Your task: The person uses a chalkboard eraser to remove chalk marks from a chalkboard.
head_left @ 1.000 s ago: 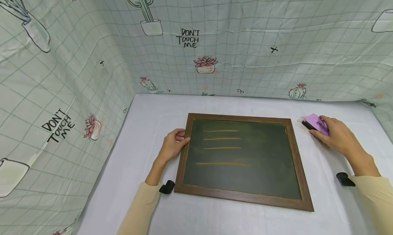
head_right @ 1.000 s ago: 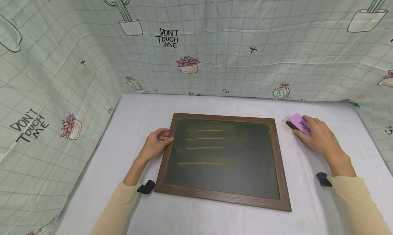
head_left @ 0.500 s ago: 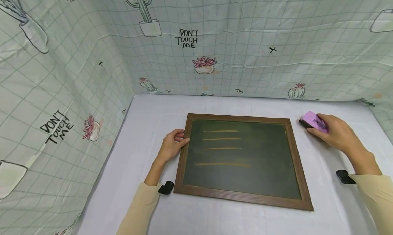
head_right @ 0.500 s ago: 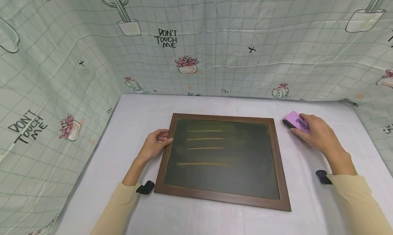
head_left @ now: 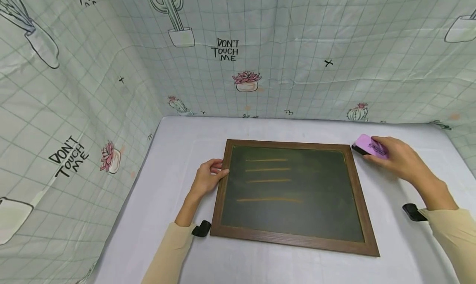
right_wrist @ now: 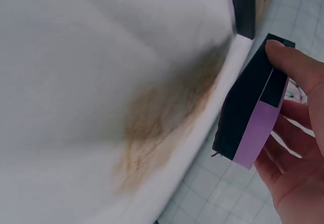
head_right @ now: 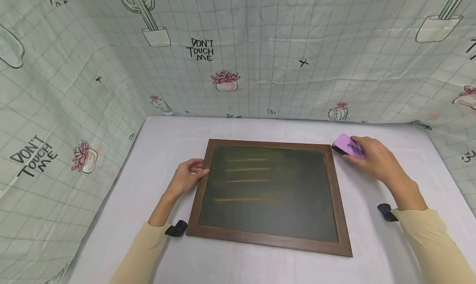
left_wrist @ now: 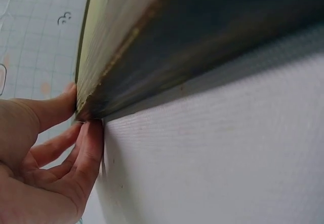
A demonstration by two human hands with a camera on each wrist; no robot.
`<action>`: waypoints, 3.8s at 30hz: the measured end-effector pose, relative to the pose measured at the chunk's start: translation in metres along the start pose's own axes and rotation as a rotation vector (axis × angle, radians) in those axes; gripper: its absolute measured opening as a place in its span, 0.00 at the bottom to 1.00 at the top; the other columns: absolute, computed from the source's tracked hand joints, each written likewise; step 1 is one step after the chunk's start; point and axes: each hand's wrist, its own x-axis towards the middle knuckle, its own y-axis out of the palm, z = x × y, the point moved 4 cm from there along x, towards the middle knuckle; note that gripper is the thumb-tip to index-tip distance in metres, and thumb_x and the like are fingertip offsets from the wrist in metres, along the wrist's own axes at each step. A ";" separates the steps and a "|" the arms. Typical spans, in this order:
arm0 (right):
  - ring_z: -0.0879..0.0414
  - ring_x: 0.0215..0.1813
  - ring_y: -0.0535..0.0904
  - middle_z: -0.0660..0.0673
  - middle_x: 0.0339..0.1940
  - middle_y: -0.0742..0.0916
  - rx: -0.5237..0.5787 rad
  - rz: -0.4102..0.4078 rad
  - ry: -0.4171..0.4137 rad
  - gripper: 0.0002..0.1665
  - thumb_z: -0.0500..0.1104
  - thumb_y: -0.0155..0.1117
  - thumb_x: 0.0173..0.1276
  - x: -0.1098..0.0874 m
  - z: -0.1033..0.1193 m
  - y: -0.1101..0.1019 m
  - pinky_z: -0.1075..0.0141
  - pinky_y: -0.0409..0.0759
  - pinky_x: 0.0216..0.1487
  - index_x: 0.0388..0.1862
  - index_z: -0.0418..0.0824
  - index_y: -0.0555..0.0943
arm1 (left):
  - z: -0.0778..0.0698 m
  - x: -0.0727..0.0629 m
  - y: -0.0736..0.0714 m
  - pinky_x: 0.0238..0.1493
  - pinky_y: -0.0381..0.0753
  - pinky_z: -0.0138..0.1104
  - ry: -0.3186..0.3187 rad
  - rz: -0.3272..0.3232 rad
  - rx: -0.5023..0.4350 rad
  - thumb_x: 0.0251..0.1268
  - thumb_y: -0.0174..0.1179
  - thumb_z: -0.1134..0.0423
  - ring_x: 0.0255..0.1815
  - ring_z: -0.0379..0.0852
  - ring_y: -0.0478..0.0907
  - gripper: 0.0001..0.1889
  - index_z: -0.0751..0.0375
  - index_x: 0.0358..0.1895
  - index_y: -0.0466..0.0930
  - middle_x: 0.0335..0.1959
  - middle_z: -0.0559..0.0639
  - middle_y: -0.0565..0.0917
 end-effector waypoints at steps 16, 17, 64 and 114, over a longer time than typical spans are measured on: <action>0.28 0.53 0.78 0.23 0.53 0.83 0.008 0.026 -0.084 0.37 0.39 0.81 0.57 0.017 0.032 0.005 0.35 0.73 0.51 0.61 0.22 0.77 | 0.002 0.001 0.000 0.45 0.79 0.38 -0.026 0.002 -0.016 0.66 0.70 0.68 0.47 0.58 0.83 0.22 0.74 0.61 0.79 0.51 0.66 0.85; 0.28 0.53 0.78 0.23 0.53 0.83 0.011 0.033 -0.082 0.37 0.39 0.81 0.58 0.018 0.034 0.005 0.35 0.73 0.51 0.61 0.22 0.76 | 0.002 0.000 0.000 0.44 0.79 0.38 -0.027 0.002 -0.018 0.66 0.70 0.68 0.47 0.58 0.83 0.23 0.74 0.61 0.79 0.51 0.66 0.85; 0.38 0.52 0.81 0.33 0.51 0.86 0.089 0.116 -0.309 0.33 0.39 0.81 0.58 0.058 0.112 0.047 0.42 0.78 0.49 0.60 0.27 0.81 | 0.004 -0.001 0.001 0.43 0.76 0.36 -0.037 0.000 -0.020 0.68 0.69 0.66 0.45 0.54 0.81 0.23 0.72 0.62 0.79 0.52 0.63 0.84; 0.37 0.59 0.78 0.31 0.61 0.83 0.188 0.306 -0.338 0.35 0.40 0.77 0.65 0.076 0.142 0.085 0.43 0.77 0.58 0.68 0.28 0.77 | 0.002 0.002 0.003 0.45 0.76 0.36 -0.061 0.035 -0.016 0.69 0.68 0.66 0.49 0.57 0.81 0.24 0.72 0.65 0.77 0.55 0.65 0.82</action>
